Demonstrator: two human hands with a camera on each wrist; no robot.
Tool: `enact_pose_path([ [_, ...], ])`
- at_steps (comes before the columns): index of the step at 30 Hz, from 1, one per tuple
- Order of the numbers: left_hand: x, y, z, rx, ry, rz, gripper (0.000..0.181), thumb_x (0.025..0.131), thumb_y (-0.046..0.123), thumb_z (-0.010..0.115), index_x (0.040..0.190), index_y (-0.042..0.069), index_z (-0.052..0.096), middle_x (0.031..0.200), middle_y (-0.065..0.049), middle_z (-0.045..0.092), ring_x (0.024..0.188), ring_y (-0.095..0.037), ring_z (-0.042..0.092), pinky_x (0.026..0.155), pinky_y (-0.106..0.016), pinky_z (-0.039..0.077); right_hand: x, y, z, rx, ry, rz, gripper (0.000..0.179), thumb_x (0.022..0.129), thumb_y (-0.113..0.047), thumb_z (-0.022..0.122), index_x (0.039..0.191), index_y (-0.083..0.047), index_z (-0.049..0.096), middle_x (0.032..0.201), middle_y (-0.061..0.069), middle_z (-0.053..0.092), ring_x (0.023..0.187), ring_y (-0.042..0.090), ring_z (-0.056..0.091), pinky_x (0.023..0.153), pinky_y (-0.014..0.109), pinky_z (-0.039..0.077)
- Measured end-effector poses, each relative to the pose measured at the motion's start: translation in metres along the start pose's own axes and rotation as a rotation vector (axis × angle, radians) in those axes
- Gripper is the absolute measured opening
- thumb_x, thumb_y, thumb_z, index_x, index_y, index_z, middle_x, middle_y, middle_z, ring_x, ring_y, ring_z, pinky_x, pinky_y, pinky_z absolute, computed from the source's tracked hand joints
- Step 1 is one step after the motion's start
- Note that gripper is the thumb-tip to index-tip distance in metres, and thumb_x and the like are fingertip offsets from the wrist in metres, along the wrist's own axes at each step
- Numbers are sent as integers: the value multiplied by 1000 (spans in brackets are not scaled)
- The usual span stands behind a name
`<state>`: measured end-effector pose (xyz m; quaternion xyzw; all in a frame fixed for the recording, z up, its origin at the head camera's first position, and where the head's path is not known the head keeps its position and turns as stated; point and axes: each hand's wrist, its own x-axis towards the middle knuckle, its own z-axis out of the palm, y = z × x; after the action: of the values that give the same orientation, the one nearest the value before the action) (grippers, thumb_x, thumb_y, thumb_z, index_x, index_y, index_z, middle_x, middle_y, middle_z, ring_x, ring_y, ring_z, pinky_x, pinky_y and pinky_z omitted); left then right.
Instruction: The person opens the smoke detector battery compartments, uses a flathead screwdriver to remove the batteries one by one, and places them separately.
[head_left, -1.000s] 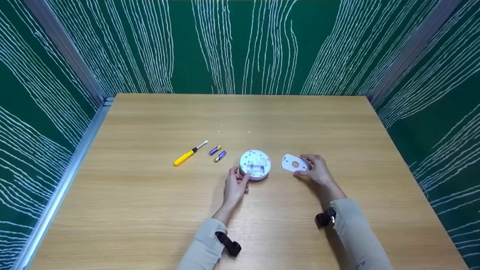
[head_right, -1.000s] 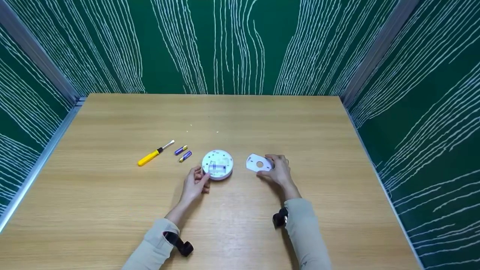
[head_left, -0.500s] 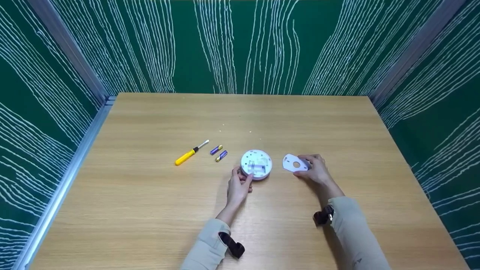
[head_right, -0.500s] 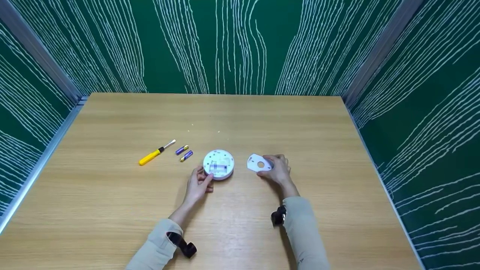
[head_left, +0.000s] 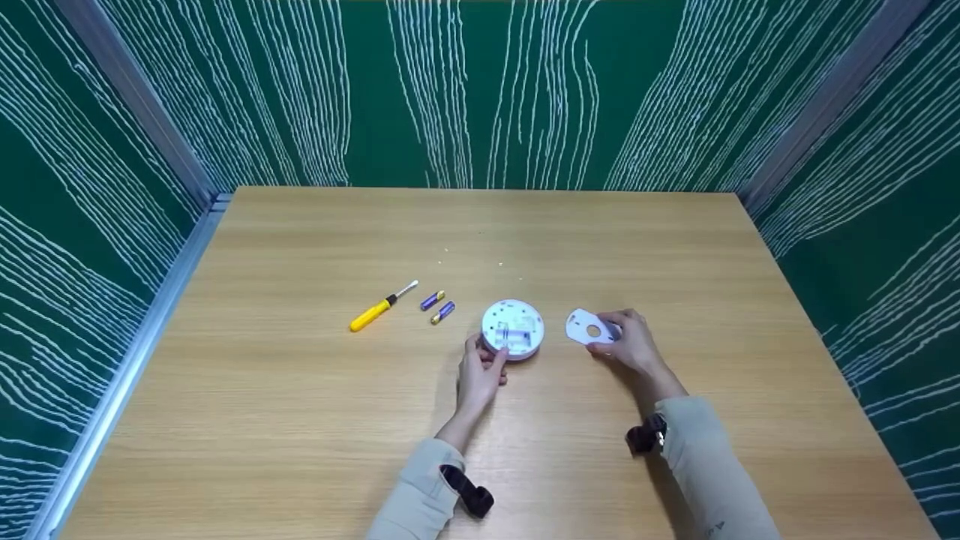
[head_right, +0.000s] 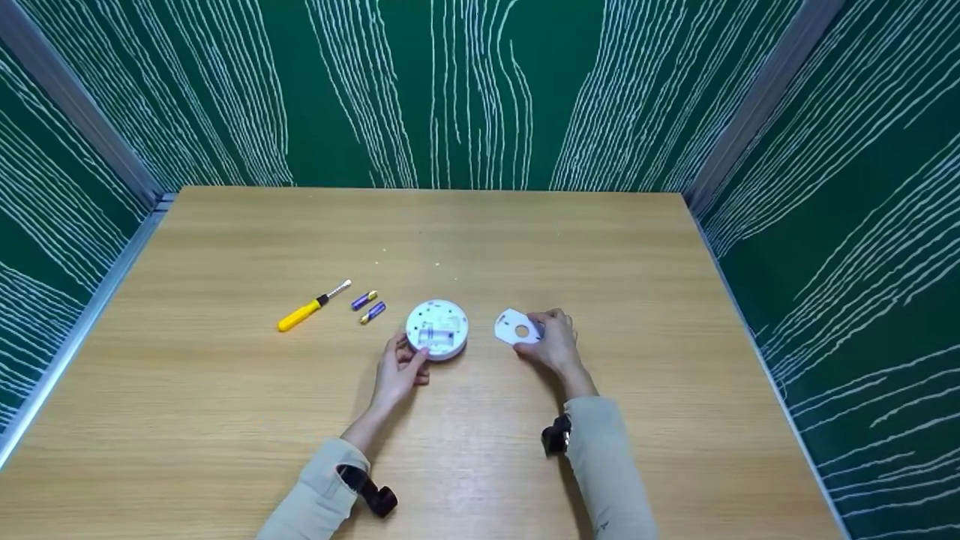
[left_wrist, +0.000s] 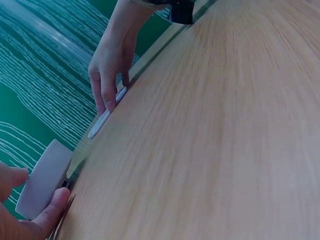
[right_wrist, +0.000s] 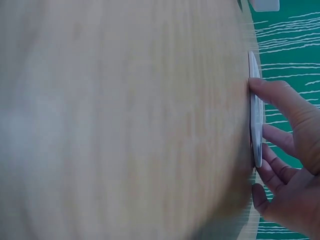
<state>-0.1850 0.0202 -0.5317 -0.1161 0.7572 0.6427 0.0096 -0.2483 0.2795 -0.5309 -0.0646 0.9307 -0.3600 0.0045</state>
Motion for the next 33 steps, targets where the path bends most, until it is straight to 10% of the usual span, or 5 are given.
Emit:
enact_pose_path([
  [33, 12, 4, -7, 60, 41, -36, 42, 86, 18, 59, 124, 6, 47, 82, -3, 57, 59, -14, 60, 51, -21, 50, -23, -21, -10, 34, -22, -6, 52, 66, -11, 76, 110, 9, 56, 107, 24, 50, 98, 36, 48, 87, 47, 39],
])
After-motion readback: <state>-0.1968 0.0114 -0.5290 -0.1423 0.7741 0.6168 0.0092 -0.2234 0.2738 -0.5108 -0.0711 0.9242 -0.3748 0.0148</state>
